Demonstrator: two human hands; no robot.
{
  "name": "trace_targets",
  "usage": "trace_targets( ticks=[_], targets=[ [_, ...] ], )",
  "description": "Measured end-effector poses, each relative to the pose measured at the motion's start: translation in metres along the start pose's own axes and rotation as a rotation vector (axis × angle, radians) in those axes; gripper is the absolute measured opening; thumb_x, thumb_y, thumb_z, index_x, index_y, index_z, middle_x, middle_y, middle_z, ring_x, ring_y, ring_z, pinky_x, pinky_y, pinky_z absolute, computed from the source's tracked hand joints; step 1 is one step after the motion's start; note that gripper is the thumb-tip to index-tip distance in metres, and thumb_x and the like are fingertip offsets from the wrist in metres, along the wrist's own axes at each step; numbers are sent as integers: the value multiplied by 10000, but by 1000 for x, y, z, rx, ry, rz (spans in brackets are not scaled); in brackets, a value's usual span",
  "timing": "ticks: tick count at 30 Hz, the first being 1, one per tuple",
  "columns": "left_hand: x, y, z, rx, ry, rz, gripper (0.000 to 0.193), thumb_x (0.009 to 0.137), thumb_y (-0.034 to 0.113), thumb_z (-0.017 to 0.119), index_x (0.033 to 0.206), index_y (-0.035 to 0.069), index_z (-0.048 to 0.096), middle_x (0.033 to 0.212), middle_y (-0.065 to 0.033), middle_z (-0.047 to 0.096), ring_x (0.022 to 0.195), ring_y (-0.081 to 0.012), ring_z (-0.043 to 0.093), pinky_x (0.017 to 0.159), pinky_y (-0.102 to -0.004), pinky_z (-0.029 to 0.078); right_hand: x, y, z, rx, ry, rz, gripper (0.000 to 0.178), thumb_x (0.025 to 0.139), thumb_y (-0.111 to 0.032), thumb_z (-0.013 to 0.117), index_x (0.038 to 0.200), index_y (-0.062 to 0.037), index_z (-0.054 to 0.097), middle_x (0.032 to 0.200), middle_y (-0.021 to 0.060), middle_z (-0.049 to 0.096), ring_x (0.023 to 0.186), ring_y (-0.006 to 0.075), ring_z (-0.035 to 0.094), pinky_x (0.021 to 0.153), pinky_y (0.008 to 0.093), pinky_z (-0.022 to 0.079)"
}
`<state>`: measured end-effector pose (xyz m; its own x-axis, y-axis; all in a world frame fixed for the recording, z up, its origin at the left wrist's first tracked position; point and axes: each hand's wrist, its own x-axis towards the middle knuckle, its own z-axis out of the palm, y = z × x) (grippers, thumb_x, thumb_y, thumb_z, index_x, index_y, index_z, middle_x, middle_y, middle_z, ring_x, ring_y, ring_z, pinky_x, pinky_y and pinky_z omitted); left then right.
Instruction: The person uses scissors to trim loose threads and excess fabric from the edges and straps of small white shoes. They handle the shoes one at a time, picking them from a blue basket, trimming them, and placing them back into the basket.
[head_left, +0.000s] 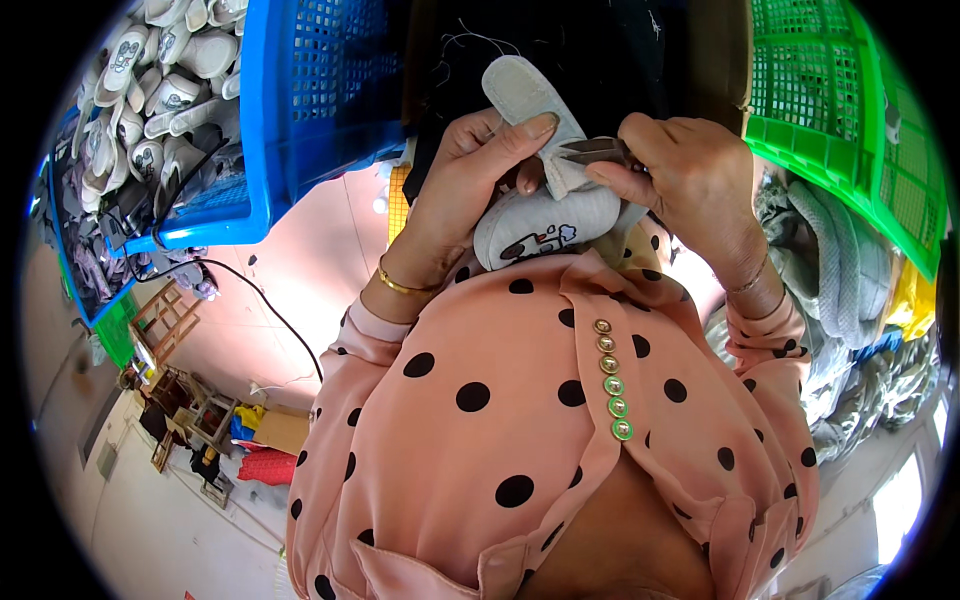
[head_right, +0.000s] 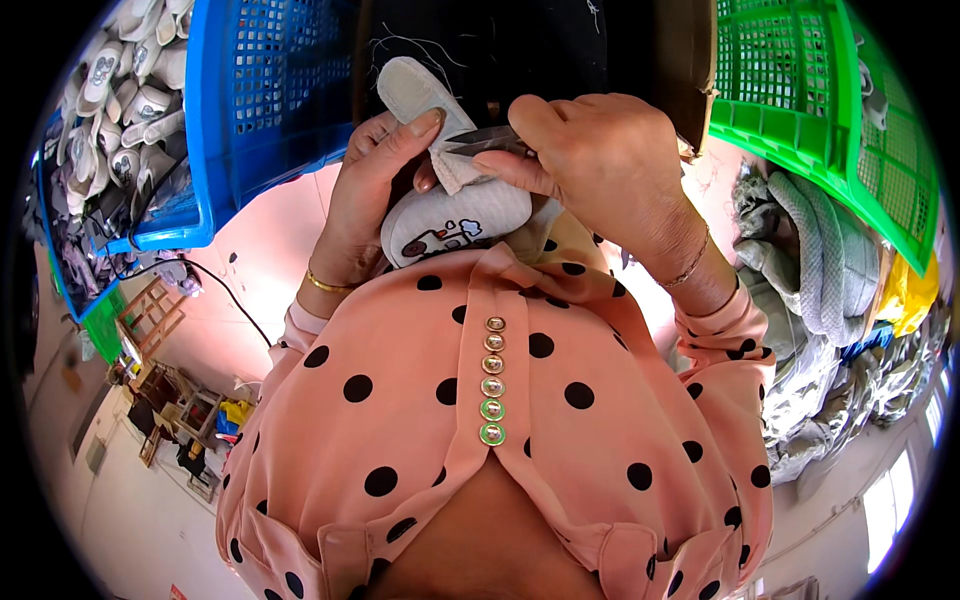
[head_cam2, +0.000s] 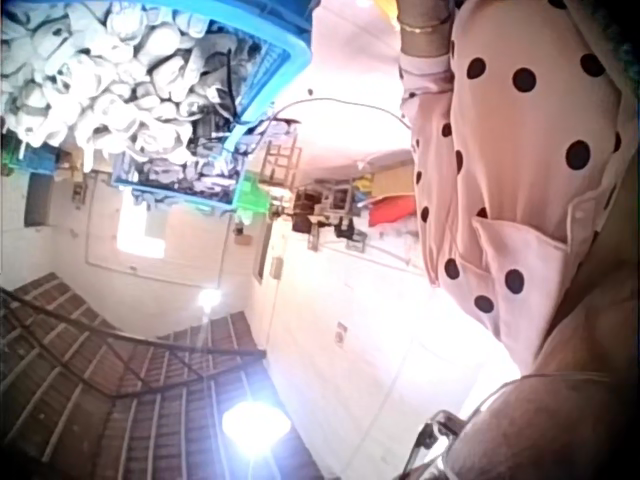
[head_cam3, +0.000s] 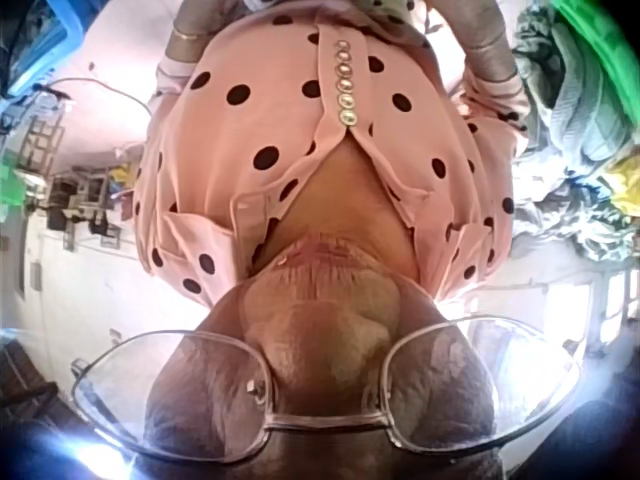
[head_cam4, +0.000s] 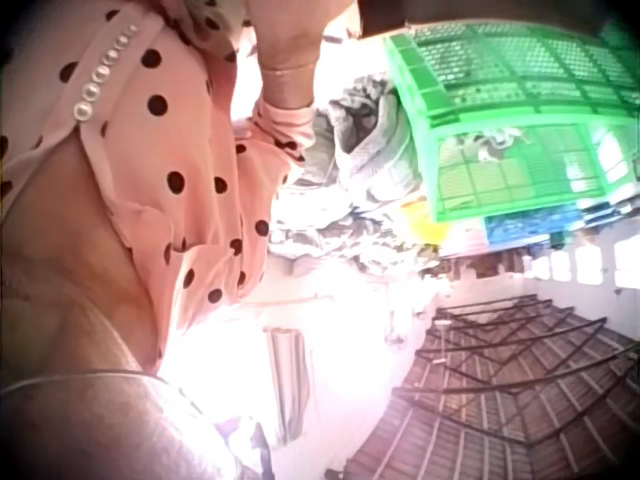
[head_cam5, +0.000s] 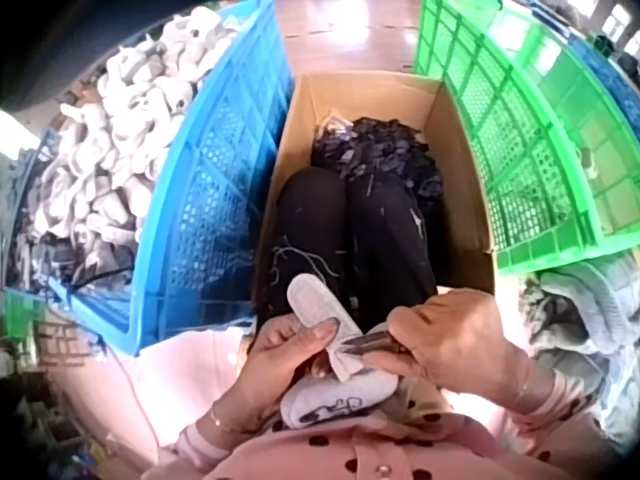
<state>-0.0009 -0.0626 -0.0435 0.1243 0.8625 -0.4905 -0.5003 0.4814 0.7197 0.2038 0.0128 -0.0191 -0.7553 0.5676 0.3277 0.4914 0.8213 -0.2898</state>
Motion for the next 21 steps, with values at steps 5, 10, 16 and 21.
trace_targets(
  ticks=[5, 10, 16, 21],
  targets=[
    [-1, -1, 1, -19, 6, -8, 267, 926, 293, 652, 819, 49, 658, 630, -4, 586, 544, -43, 491, 513, -178, 387, 1, 6, 3, -53, 1, -64, 397, 766, -477, 711, 702, -129, 531, 522, -23, 427, 485, 140, 513, 459, 270, 411],
    [-1, 0, 1, -29, 4, -23, 258, 922, 288, 658, 822, 50, 664, 626, -6, 590, 536, -42, 494, 518, -176, 394, 2, 8, 3, -110, 12, -100, 397, 753, -486, 713, 693, -140, 529, 522, -30, 415, 493, 129, 503, 472, 258, 406],
    [-1, 0, 1, -23, 27, -38, 258, 913, 292, 669, 829, 49, 670, 629, -8, 598, 530, -42, 501, 510, -179, 384, 9, 7, -3, -132, -24, -137, 394, 727, -448, 728, 676, -126, 508, 567, -6, 468, 534, 161, 528, 491, 295, 410],
    [-2, 1, 2, -30, 44, -54, 250, 905, 285, 678, 828, 47, 679, 626, -10, 602, 528, -40, 500, 512, -177, 372, 13, 8, -5, -156, -23, -176, 387, 722, -439, 729, 677, -129, 503, 573, -14, 449, 544, 153, 515, 493, 289, 401]
  ],
)
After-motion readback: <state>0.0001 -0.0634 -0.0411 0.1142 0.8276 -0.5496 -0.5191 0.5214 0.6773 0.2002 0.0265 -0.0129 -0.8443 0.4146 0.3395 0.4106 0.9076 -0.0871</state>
